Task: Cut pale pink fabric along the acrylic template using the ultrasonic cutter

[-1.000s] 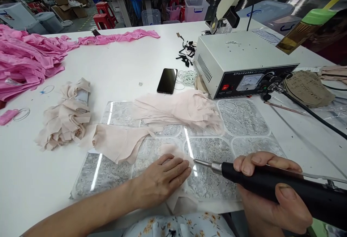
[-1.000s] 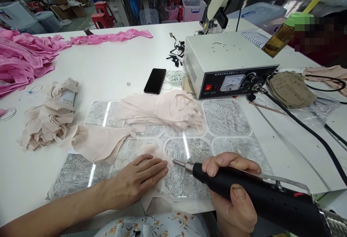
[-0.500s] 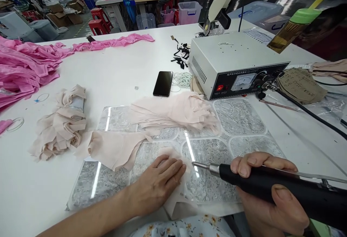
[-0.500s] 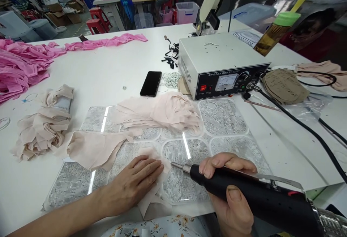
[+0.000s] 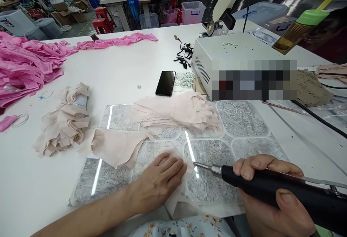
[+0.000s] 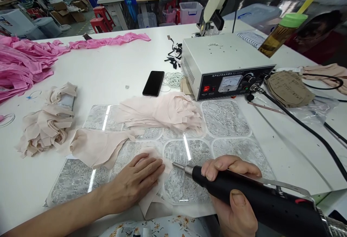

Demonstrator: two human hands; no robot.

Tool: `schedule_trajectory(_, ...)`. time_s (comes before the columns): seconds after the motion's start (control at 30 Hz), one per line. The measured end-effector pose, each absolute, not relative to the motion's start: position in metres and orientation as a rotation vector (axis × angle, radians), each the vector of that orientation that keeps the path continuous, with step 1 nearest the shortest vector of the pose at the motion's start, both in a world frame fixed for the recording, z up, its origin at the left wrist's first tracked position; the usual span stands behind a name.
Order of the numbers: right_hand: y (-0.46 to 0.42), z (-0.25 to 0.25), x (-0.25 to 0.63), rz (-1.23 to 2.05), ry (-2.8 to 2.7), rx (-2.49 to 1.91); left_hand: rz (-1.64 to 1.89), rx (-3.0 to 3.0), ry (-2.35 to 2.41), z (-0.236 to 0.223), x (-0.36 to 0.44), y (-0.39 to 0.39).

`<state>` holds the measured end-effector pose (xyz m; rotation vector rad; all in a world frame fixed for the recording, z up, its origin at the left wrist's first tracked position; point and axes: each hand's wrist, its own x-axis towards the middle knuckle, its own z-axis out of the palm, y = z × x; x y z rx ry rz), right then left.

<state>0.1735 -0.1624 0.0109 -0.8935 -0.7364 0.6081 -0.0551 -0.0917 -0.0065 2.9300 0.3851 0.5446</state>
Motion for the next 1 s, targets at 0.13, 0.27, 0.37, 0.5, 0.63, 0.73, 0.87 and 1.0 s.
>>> schedule_trajectory(0.13,-0.1638,0.0108,0.1753,0.634,-0.724,-0.921,0.544,2.919,0.405,-0.0062,-0.0529,-0.0907)
schedule_trajectory(0.27,-0.1646,0.0113,0.1763,0.659,-0.722,-0.925,0.443,2.914,0.448,-0.004,-0.0499,-0.09)
schedule_trajectory(0.37,-0.1645,0.0117,0.1759,0.657,-0.722,-0.902,0.402,2.91,0.481,-0.0015,-0.0482,-0.0893)
schedule_trajectory(0.5,-0.1635,0.0114,0.1752,0.655,-0.731,-0.886,0.423,2.919,0.473,0.0003,-0.0488,-0.0887)
schedule_trajectory(0.63,-0.1627,0.0121,0.175,0.66,-0.733,-0.879,0.443,2.92,0.481,-0.001,-0.0513,-0.0896)
schedule_trajectory(0.73,-0.1624,0.014,0.1747,0.659,-0.748,-0.869,0.443,2.923,0.487,-0.0033,-0.053,-0.0905)
schedule_trajectory(0.87,-0.1619,0.0146,0.1744,0.65,-0.752,-0.876,0.464,2.937,0.497,-0.005,-0.0536,-0.0906)
schedule_trajectory(1.0,-0.1628,0.0118,0.1752,0.66,-0.741,-0.892,0.493,2.947,0.495,-0.0043,-0.0531,-0.0906)
